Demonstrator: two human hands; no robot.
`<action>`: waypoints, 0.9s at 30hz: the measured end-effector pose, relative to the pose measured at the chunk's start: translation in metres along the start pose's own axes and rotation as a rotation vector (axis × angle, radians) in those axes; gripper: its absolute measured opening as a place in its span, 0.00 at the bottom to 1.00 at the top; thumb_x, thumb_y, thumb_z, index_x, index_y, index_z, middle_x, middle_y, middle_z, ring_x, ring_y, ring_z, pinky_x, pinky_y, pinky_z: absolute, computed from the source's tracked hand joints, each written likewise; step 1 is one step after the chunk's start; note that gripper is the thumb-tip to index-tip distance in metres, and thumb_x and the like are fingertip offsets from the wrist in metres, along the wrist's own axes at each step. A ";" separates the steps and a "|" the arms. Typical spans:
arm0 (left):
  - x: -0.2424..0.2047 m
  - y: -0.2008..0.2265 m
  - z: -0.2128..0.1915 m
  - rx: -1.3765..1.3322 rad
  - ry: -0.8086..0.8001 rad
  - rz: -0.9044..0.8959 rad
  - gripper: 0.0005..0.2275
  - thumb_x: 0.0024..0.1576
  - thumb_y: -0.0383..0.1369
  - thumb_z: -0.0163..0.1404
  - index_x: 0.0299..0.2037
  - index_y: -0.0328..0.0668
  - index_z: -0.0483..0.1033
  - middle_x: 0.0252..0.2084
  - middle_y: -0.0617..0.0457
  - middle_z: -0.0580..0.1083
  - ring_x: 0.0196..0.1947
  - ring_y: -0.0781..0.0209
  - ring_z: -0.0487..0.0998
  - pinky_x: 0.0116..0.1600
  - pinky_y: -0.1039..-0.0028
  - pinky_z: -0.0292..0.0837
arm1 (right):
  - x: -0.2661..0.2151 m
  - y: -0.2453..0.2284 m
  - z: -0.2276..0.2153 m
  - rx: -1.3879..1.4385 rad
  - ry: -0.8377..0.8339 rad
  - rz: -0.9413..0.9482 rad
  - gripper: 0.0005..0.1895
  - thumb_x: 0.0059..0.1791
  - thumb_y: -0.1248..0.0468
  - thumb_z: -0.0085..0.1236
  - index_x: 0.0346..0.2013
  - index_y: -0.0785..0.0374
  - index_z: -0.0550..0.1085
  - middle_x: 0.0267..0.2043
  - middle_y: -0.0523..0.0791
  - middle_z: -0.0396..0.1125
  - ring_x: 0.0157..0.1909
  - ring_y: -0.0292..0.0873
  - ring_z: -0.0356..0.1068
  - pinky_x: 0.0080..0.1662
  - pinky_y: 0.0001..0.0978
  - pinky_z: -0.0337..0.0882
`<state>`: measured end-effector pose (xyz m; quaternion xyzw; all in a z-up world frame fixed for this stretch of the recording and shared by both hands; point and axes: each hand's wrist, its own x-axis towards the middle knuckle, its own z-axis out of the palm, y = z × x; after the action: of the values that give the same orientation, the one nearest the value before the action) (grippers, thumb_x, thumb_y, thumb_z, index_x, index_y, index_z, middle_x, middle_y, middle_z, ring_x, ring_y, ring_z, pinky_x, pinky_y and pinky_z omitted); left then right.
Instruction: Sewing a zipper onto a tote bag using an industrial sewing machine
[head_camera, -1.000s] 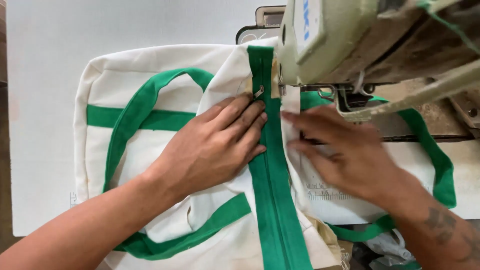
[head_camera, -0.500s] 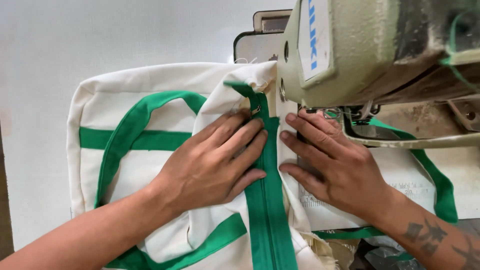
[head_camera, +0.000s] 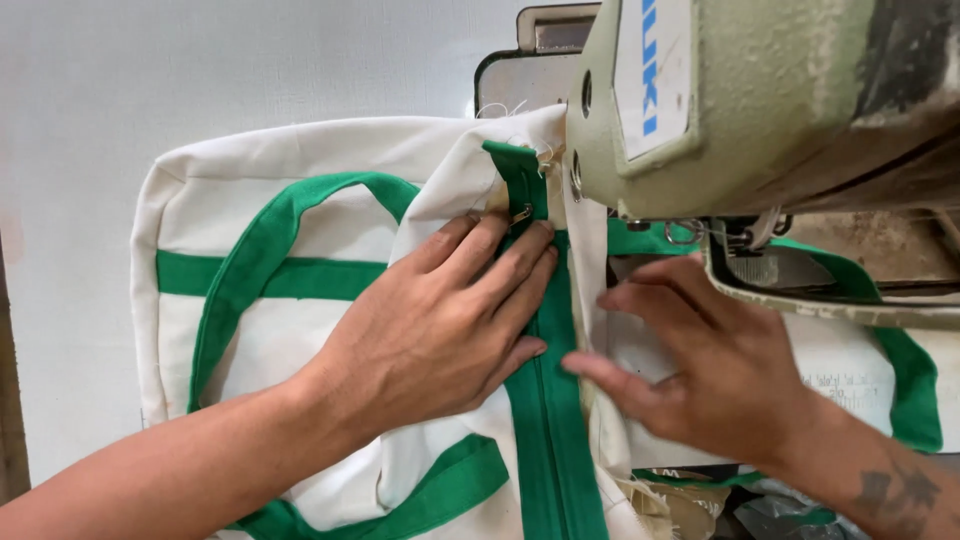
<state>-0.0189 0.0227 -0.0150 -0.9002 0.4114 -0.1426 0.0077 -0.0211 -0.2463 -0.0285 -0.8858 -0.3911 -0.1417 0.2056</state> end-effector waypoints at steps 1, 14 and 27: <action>0.000 0.000 0.001 -0.015 -0.005 -0.003 0.30 0.69 0.55 0.48 0.67 0.35 0.77 0.69 0.42 0.74 0.63 0.42 0.74 0.68 0.58 0.71 | -0.002 -0.003 0.003 0.012 -0.039 0.039 0.27 0.48 0.44 0.78 0.45 0.61 0.77 0.44 0.46 0.68 0.47 0.48 0.74 0.52 0.42 0.76; 0.006 0.000 0.006 -0.073 -0.034 -0.074 0.32 0.65 0.56 0.52 0.70 0.35 0.75 0.66 0.47 0.71 0.59 0.45 0.71 0.59 0.60 0.71 | 0.003 -0.027 0.011 0.040 0.004 0.112 0.14 0.53 0.66 0.67 0.32 0.61 0.68 0.22 0.36 0.64 0.26 0.40 0.65 0.45 0.41 0.70; 0.008 0.007 0.010 -0.007 0.005 -0.113 0.31 0.68 0.57 0.50 0.69 0.37 0.77 0.66 0.47 0.71 0.58 0.46 0.71 0.60 0.61 0.70 | 0.006 0.009 -0.018 -0.124 -0.225 -0.134 0.09 0.65 0.62 0.43 0.52 0.62 0.70 0.56 0.33 0.70 0.61 0.32 0.69 0.57 0.23 0.67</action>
<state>-0.0163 0.0111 -0.0235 -0.9217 0.3604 -0.1437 -0.0049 -0.0118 -0.2564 -0.0124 -0.8791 -0.4604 -0.0786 0.0953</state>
